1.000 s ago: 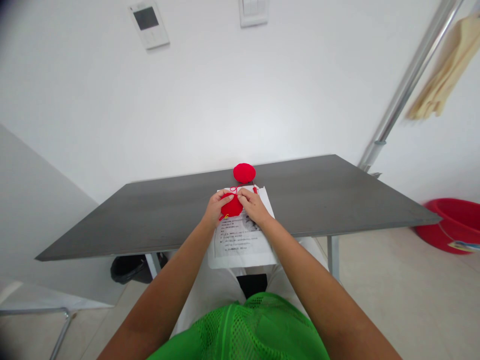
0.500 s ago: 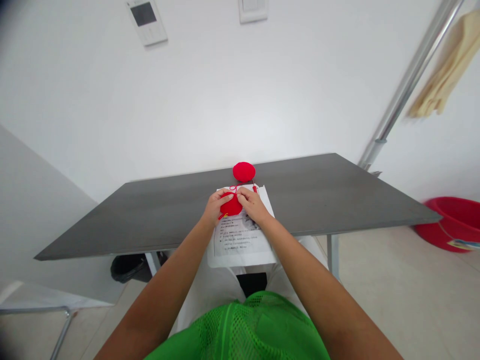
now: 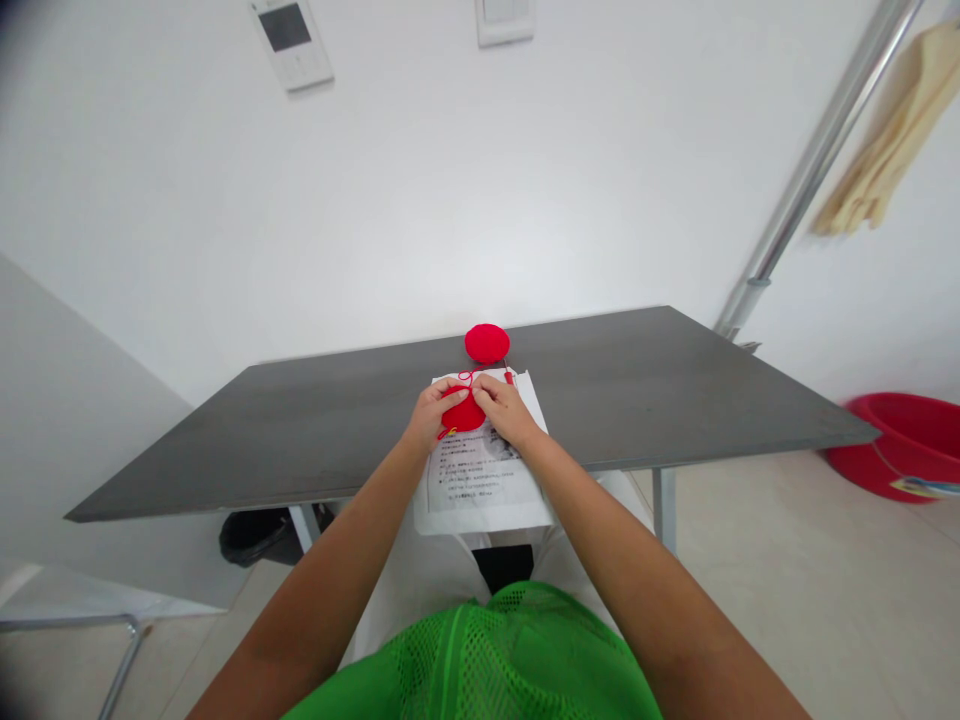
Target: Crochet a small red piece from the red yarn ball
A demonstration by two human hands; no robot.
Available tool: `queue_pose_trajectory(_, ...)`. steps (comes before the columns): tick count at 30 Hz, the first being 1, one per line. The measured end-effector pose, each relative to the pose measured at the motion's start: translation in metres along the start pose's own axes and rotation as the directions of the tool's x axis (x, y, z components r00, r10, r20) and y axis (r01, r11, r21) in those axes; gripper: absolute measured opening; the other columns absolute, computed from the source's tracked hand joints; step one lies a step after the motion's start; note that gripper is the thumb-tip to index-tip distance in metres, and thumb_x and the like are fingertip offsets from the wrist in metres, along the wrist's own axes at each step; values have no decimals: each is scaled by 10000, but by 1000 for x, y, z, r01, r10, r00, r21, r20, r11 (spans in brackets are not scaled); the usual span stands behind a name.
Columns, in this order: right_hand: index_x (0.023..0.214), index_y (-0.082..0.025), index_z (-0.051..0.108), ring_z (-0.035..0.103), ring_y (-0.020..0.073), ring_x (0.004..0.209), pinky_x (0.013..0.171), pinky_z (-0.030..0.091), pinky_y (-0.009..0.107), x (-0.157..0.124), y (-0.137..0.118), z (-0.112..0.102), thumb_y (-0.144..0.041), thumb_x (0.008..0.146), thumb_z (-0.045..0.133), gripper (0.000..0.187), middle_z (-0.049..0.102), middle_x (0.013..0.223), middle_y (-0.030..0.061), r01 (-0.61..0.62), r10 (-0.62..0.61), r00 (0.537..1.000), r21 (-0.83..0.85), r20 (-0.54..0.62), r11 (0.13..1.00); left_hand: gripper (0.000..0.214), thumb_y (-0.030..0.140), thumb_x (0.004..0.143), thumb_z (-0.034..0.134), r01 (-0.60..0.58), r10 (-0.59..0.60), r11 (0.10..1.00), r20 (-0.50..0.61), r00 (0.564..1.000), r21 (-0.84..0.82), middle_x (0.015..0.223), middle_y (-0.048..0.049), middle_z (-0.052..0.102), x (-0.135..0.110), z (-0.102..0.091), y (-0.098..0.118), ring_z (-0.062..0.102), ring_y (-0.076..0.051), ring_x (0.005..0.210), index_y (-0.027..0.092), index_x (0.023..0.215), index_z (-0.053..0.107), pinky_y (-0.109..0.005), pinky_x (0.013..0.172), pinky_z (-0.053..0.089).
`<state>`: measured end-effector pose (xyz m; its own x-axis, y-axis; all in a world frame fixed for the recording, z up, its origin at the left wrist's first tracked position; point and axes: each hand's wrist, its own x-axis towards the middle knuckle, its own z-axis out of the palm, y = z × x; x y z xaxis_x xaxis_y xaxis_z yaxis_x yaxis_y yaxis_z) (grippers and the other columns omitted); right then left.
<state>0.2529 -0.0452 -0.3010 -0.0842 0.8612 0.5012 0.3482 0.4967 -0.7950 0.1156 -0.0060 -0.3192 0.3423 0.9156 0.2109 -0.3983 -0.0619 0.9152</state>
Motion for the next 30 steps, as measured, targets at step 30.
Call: queue_pose_trajectory(30, 629, -216, 435, 408, 141, 616, 604, 341, 269, 1, 2, 0, -279, 754, 420, 142, 436, 619, -27, -14, 14, 1000, 32, 7, 999, 310, 313, 545, 791, 2, -2, 999, 0, 1000, -35, 681, 20, 636, 0, 0, 0, 561, -110, 596, 166, 741, 601, -246, 619, 426)
